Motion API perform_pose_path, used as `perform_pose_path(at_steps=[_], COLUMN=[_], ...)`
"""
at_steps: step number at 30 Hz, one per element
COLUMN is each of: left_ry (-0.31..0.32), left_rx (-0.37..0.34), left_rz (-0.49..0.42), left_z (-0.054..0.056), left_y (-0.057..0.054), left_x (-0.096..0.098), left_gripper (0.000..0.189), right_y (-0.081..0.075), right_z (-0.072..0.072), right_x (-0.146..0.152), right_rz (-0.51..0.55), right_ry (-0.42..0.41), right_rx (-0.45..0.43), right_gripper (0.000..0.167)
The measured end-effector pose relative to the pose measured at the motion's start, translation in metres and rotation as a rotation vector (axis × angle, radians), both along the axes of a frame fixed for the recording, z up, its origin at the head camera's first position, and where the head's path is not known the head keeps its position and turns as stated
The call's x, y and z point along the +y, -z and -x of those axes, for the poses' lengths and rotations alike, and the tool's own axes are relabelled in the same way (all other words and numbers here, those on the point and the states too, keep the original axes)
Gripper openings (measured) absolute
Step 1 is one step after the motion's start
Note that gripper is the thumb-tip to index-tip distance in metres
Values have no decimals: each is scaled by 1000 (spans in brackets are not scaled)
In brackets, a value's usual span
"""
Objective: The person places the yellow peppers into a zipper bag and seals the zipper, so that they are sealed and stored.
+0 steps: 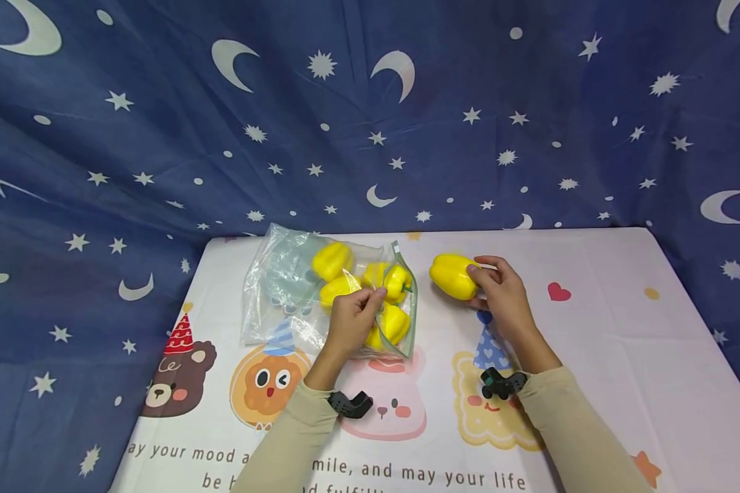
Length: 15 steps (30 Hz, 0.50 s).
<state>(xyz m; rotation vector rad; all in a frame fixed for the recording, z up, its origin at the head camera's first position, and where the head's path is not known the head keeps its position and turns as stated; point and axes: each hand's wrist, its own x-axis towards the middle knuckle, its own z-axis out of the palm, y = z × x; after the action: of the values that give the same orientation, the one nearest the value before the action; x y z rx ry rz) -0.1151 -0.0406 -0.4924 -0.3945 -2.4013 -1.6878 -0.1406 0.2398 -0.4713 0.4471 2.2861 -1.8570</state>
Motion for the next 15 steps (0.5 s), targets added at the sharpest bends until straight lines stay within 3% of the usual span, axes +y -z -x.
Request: perform_pose_path(at_steps=[15], left_ry=[-12], left_rx=[25], left_rz=[15], left_z=[1], left_y=[1], left_x=[0], left_gripper=[48], right_y=[1], right_z=[-23], right_x=[-12], right_rz=[58], right_ry=[-219], right_rx=[-17], right_gripper=[53])
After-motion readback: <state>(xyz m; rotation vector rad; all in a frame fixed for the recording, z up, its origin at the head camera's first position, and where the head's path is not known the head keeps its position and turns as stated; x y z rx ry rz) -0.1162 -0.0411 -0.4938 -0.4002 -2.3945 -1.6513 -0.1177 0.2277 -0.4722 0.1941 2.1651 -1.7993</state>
